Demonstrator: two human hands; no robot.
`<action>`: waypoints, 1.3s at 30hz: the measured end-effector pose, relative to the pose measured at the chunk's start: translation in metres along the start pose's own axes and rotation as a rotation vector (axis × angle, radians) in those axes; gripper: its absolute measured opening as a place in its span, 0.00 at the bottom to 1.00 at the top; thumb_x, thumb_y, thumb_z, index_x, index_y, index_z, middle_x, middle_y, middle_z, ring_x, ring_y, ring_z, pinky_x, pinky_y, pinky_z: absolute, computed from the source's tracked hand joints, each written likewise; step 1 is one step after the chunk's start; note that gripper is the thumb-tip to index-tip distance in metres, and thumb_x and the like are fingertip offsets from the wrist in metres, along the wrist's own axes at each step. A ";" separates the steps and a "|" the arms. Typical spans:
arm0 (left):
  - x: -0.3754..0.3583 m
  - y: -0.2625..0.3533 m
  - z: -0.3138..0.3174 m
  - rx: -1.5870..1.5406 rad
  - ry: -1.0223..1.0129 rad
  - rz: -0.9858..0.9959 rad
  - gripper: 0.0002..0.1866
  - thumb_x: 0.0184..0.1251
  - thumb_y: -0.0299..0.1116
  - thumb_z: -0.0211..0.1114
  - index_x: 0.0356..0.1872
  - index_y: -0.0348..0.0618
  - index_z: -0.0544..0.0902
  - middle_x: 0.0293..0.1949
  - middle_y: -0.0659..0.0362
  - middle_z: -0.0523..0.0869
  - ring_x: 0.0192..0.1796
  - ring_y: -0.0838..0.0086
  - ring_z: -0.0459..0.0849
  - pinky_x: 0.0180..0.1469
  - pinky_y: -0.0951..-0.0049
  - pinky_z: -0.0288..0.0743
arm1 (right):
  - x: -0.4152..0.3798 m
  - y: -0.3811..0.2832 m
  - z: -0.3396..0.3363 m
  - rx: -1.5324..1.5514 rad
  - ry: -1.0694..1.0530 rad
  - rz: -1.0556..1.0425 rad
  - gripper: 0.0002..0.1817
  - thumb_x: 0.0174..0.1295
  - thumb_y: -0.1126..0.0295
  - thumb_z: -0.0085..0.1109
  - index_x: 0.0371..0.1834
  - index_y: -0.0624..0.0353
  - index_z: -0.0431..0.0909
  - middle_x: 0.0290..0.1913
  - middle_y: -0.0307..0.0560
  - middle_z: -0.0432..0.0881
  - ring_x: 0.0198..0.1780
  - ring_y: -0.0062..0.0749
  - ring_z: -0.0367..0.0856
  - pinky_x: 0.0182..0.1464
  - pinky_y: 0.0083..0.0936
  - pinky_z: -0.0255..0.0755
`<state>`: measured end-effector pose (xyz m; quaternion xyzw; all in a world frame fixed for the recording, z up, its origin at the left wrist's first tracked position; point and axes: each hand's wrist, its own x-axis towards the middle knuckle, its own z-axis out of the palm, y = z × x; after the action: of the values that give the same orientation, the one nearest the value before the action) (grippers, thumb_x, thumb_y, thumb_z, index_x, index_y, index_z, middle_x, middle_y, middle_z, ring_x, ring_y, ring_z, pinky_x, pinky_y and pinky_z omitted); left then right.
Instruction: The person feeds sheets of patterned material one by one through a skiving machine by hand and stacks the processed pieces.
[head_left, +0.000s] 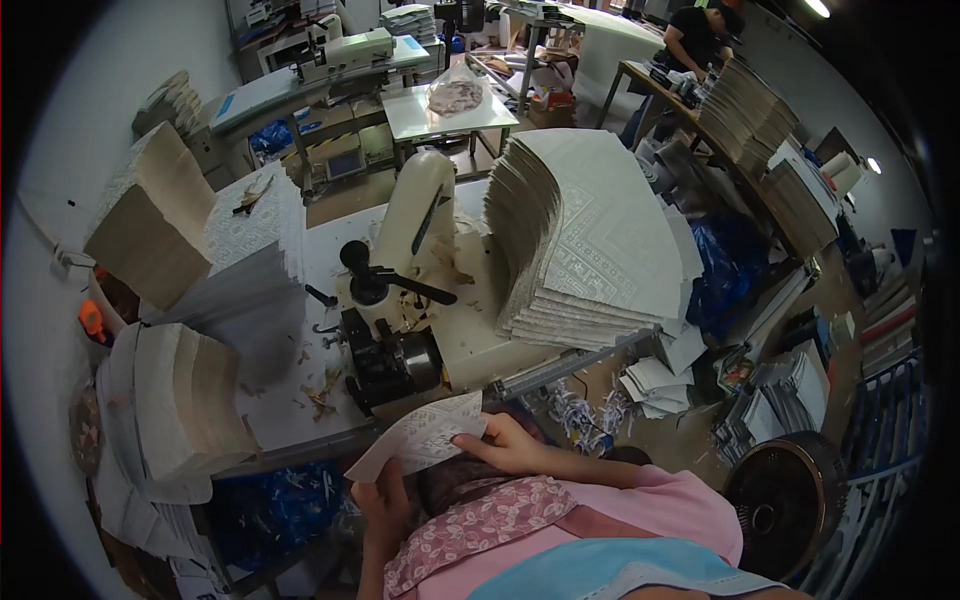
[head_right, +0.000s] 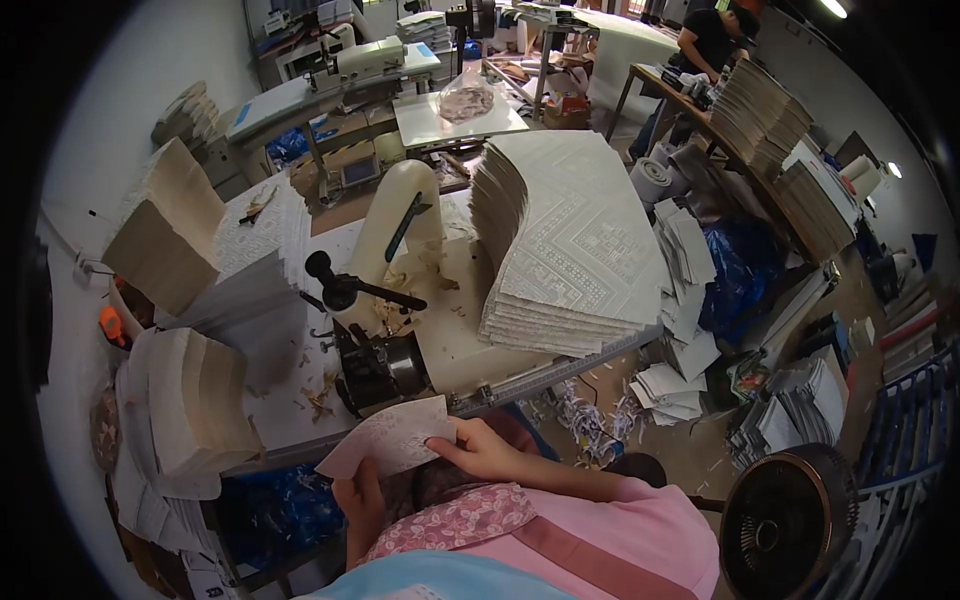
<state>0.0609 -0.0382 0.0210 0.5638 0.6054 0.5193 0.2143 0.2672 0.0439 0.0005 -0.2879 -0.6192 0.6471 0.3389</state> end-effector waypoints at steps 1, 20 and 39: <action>0.000 -0.003 0.003 0.025 -0.008 0.031 0.12 0.67 0.24 0.59 0.49 0.30 0.80 0.40 0.45 0.86 0.40 0.60 0.87 0.41 0.70 0.77 | 0.001 0.003 -0.004 -0.011 0.007 0.004 0.13 0.70 0.70 0.53 0.53 0.66 0.74 0.42 0.37 0.82 0.42 0.16 0.74 0.45 0.19 0.70; 0.003 -0.027 0.061 -0.285 -0.223 -0.060 0.18 0.71 0.29 0.55 0.59 0.33 0.74 0.54 0.48 0.80 0.56 0.62 0.78 0.57 0.66 0.70 | -0.015 0.017 -0.071 -0.018 0.006 -0.060 0.19 0.70 0.67 0.53 0.62 0.60 0.69 0.49 0.42 0.81 0.48 0.19 0.75 0.48 0.20 0.71; 0.044 0.015 0.011 -0.418 -0.398 -0.037 0.18 0.77 0.34 0.47 0.58 0.32 0.74 0.59 0.47 0.76 0.62 0.58 0.73 0.64 0.65 0.63 | 0.012 0.003 -0.025 0.510 -0.214 0.275 0.20 0.74 0.62 0.46 0.64 0.62 0.69 0.60 0.40 0.75 0.60 0.23 0.71 0.63 0.24 0.64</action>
<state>0.0651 0.0031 0.0441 0.5871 0.4416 0.5080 0.4497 0.2795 0.0680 -0.0040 -0.2050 -0.4240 0.8482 0.2422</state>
